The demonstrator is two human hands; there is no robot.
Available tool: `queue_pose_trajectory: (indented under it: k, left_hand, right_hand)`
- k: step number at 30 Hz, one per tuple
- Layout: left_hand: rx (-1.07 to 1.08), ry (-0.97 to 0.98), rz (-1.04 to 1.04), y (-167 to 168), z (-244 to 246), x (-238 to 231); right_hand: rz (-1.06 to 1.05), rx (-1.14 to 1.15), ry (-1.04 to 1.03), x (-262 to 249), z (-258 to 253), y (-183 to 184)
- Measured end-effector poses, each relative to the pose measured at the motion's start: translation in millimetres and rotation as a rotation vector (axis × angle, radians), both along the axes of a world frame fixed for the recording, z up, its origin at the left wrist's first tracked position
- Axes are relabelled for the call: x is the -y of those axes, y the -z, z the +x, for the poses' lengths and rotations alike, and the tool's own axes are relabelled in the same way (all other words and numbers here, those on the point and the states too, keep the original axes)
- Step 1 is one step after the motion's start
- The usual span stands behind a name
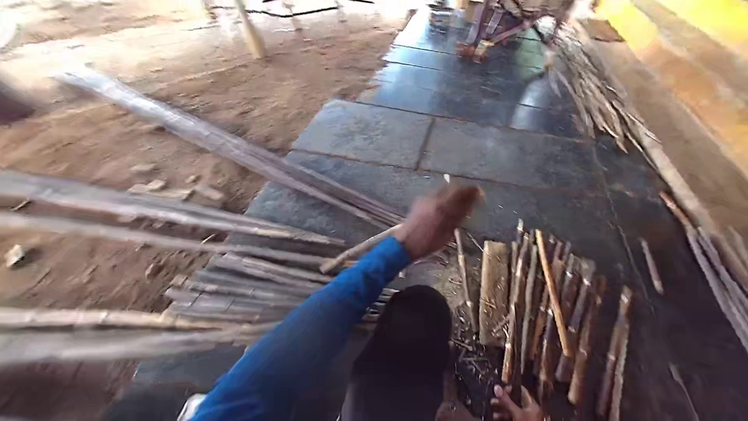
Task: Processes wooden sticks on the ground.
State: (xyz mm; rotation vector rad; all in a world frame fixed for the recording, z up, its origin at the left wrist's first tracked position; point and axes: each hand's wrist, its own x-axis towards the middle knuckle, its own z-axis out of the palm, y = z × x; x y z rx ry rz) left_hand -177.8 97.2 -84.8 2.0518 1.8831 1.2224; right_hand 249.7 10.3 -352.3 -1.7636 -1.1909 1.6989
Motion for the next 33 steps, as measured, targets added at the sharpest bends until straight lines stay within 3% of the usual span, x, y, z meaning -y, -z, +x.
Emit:
queue_pose_trajectory:
  k: [2,4,5,9,12,15,17,20,24,26,28,29,31,32,33]
  left_hand:
    - [0.158,0.132,0.229,-84,25,5]
    - [0.31,0.298,0.401,-126,54,10]
    - [0.362,0.344,0.464,-131,68,9]
    - [0.611,0.41,0.498,-71,113,-8]
    - [0.796,0.477,0.446,-44,126,-4]
    - [0.975,0.531,0.405,-51,134,11]
    - [1.018,0.59,0.38,-52,145,15]
    - [0.992,0.628,0.31,-32,159,8]
    - [1.062,0.711,0.274,-25,167,1]
    - [1.088,0.784,0.231,-22,171,16]
    - [1.067,0.869,0.165,-28,178,18]
    - [1.064,0.821,0.172,-34,188,16]
    - [1.22,0.469,0.278,-50,230,25]
    - [1.181,0.494,0.258,-49,225,29]
    - [1.058,0.704,0.176,-39,199,23]
  right_hand:
    - [0.007,-0.072,0.073,-1,2,5]
    - [0.024,-0.14,0.127,3,3,8]
    - [0.035,-0.167,0.137,4,4,9]
    - [-0.015,-0.215,0.198,5,4,-16]
    - [-0.06,-0.085,0.146,8,-7,-71]
    - [0.29,-0.106,0.045,9,-36,-88]
    - [0.338,0.088,-0.034,4,-48,-71]
    - [0.175,0.354,-0.21,4,-57,-21]
    - [0.385,0.34,-0.298,-16,-67,-18]
    - [0.134,0.342,-0.255,-10,-71,14]
    - [0.087,0.321,-0.215,-26,-71,30]
    - [0.155,0.307,-0.235,-39,-74,26]
    - [0.162,0.293,-0.275,-39,-75,31]
    - [0.08,0.291,-0.249,-26,-77,44]
    - [0.037,0.302,-0.198,-27,-73,54]
